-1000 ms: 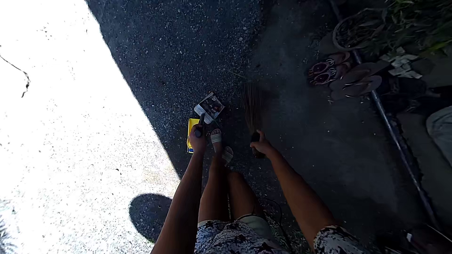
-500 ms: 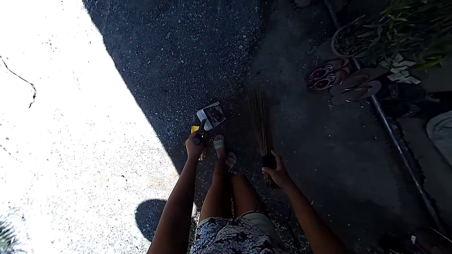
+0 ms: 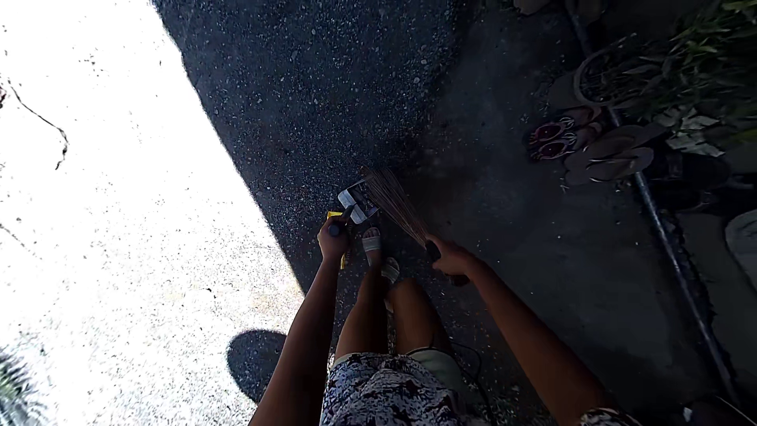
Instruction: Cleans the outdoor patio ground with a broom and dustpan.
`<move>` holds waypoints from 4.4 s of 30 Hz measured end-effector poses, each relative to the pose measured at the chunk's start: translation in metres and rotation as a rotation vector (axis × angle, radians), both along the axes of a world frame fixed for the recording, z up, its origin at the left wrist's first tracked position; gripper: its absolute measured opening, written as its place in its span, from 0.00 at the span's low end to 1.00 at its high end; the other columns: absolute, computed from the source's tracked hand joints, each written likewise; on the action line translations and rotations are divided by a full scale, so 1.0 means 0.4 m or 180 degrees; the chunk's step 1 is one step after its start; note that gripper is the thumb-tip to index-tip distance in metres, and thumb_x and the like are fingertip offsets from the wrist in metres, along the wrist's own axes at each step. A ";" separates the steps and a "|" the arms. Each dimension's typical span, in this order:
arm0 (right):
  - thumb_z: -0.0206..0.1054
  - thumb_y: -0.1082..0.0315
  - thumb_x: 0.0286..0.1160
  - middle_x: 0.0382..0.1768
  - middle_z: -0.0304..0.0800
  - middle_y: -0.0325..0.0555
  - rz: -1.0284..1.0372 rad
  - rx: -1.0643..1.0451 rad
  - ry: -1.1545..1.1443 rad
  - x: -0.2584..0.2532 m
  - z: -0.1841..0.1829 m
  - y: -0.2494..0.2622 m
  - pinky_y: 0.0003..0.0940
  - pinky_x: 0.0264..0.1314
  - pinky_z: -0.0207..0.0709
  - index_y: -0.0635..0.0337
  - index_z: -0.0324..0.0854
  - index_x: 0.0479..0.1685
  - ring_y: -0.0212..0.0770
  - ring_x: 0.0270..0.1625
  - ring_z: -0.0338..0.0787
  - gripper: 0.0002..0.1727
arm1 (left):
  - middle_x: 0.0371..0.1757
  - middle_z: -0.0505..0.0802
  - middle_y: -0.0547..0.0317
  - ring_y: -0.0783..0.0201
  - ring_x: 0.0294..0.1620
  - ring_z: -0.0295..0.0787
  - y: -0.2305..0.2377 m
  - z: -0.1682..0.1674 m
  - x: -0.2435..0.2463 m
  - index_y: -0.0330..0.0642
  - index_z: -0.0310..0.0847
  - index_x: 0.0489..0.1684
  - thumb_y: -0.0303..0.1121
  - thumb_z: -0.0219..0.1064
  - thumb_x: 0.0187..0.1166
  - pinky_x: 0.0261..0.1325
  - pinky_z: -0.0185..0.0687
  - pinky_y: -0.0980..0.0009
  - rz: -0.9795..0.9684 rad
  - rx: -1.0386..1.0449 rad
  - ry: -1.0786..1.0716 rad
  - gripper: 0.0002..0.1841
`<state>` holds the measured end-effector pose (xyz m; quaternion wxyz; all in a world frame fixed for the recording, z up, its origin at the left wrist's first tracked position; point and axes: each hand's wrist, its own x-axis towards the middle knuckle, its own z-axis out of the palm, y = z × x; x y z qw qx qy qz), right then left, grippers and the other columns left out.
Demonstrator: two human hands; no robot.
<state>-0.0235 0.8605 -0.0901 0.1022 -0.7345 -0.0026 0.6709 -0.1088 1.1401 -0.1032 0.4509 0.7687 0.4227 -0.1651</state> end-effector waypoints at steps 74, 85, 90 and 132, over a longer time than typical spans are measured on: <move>0.70 0.66 0.77 0.84 0.62 0.71 0.2730 0.0361 -0.0633 1.139 0.595 1.706 0.63 0.77 0.70 0.40 0.38 0.98 0.70 0.78 0.75 0.52 | 0.50 0.88 0.44 0.60 0.46 0.84 1.627 0.548 0.722 0.28 0.81 0.55 0.18 0.68 0.73 0.50 0.81 0.63 0.3666 -0.0079 -0.1492 0.14; 0.71 0.65 0.77 0.83 0.62 0.73 0.3945 0.0693 -0.0588 1.260 0.667 2.547 0.64 0.77 0.70 0.39 0.38 0.98 0.71 0.77 0.75 0.52 | 0.53 0.86 0.40 0.60 0.46 0.82 2.179 0.621 0.666 0.24 0.78 0.59 0.13 0.65 0.75 0.50 0.82 0.66 0.5108 0.0264 -0.1836 0.15; 0.72 0.63 0.75 0.81 0.66 0.73 0.4353 0.0831 -0.0605 1.224 0.669 2.920 0.65 0.76 0.71 0.39 0.43 0.97 0.71 0.77 0.76 0.51 | 0.50 0.87 0.42 0.59 0.44 0.82 2.489 0.582 0.603 0.26 0.80 0.57 0.15 0.68 0.73 0.49 0.81 0.63 0.5432 0.0402 -0.1717 0.14; 0.70 0.79 0.71 0.82 0.67 0.67 0.2720 0.2106 0.0560 0.869 0.514 6.228 0.53 0.72 0.77 0.58 0.48 0.93 0.57 0.72 0.81 0.48 | 0.61 0.90 0.32 0.34 0.66 0.85 5.846 0.700 0.280 0.33 0.86 0.61 0.24 0.71 0.74 0.68 0.74 0.32 0.3847 0.1458 -0.0761 0.17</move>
